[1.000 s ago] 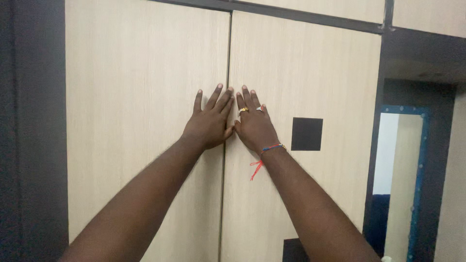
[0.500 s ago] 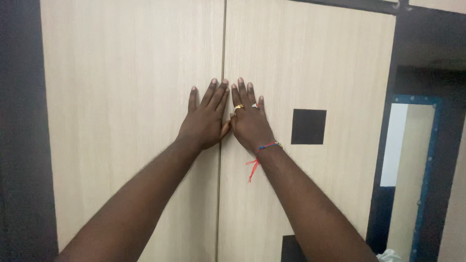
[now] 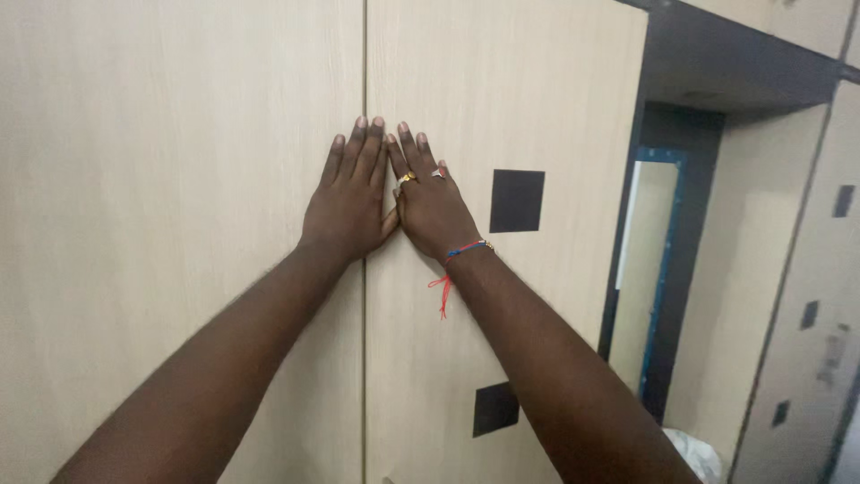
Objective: The person buttons a blue shirt, places it on a hanger, and hangs it in a wardrobe. The person then picks up a light green shirt and lays it on the bed.
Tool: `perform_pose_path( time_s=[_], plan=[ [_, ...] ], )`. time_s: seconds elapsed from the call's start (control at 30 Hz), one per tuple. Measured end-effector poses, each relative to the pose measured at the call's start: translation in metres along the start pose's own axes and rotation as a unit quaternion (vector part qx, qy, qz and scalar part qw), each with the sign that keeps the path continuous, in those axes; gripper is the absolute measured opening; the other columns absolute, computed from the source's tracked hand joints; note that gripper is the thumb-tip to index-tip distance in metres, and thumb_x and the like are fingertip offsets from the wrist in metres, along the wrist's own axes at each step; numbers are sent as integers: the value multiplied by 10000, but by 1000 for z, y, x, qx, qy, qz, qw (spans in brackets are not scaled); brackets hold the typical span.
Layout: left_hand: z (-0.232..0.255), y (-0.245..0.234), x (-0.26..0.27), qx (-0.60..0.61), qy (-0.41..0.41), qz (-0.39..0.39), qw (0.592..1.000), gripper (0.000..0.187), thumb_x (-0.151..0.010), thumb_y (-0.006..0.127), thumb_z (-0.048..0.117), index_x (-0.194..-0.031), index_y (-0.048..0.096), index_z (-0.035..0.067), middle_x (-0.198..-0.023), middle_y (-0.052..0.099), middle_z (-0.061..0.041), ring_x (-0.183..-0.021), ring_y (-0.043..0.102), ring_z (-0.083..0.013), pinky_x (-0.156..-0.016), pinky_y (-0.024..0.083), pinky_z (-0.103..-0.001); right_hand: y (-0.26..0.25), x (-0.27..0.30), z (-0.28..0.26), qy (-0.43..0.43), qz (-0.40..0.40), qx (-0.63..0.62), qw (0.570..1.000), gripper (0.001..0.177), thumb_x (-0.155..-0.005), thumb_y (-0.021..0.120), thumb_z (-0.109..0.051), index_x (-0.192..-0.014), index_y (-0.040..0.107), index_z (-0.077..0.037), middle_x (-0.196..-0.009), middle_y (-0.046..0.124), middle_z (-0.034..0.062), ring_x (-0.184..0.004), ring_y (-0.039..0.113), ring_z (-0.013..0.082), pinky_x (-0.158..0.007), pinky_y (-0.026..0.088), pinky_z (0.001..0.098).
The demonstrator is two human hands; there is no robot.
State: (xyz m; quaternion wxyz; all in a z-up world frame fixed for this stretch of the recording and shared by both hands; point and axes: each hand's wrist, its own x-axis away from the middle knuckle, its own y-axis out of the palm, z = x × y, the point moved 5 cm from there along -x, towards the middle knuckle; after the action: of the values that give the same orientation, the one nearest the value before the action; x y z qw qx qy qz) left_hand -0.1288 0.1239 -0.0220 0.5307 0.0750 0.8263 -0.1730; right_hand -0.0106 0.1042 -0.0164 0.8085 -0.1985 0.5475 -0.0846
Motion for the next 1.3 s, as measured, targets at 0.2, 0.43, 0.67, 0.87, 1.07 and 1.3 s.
perform_pose_path(
  time_s=[0.2, 0.43, 0.67, 0.87, 1.07, 1.3],
  plan=[
    [39, 6, -7, 37, 59, -34, 997, 950, -931, 485, 577, -1581, 221, -64, -1676, 164, -208, -1569, 51, -332, -1266, 69, -460, -16, 34, 24, 80, -123, 89, 985, 709, -1003, 453, -163, -1641, 149, -105, -1741, 78, 50, -1583, 182, 296, -1198, 261, 616],
    [159, -7, -24, 165, 135, -32, 977, 986, -909, 492, 635, -1571, 177, -25, -1671, 143, -167, -1556, 14, -305, -1245, 34, -487, -102, 124, 61, 168, -225, 260, 924, 776, -985, 539, -310, -1616, 143, -94, -1720, 18, 39, -1574, 78, 325, -1171, 154, 705],
    [308, -82, -43, 342, 177, 15, 923, 994, -914, 543, 622, -1592, 182, -10, -1679, 159, -149, -1570, 28, -282, -1239, 18, -575, -250, 220, 91, 252, -301, 394, 831, 813, -973, 592, -421, -1621, 172, -168, -1718, 40, 31, -1571, 94, 320, -1162, 151, 747],
    [416, -199, -64, 420, 233, 91, 872, 950, -904, 598, 567, -1559, 248, -25, -1654, 221, -163, -1556, 74, -291, -1213, 77, -612, -402, 289, 87, 350, -317, 460, 752, 778, -978, 601, -428, -1621, 171, -345, -1716, 48, 40, -1566, 103, 354, -1125, 160, 781],
    [500, -329, -71, 488, 271, 201, 805, 909, -880, 648, 507, -1547, 341, -29, -1636, 284, -143, -1565, 117, -291, -1225, 101, -644, -548, 360, 66, 386, -306, 532, 689, 781, -964, 624, -440, -1621, 206, -382, -1718, 96, 36, -1567, 136, 352, -1132, 165, 789],
    [589, -473, -63, 560, 319, 189, 741, 904, -901, 643, 490, -1553, 309, -39, -1638, 264, -150, -1567, 69, -291, -1212, 80, -641, -693, 424, 22, 406, -333, 596, 608, 796, -944, 646, -442, -1621, 235, -364, -1716, 139, 58, -1557, 158, 361, -1108, 155, 809]
  ],
)
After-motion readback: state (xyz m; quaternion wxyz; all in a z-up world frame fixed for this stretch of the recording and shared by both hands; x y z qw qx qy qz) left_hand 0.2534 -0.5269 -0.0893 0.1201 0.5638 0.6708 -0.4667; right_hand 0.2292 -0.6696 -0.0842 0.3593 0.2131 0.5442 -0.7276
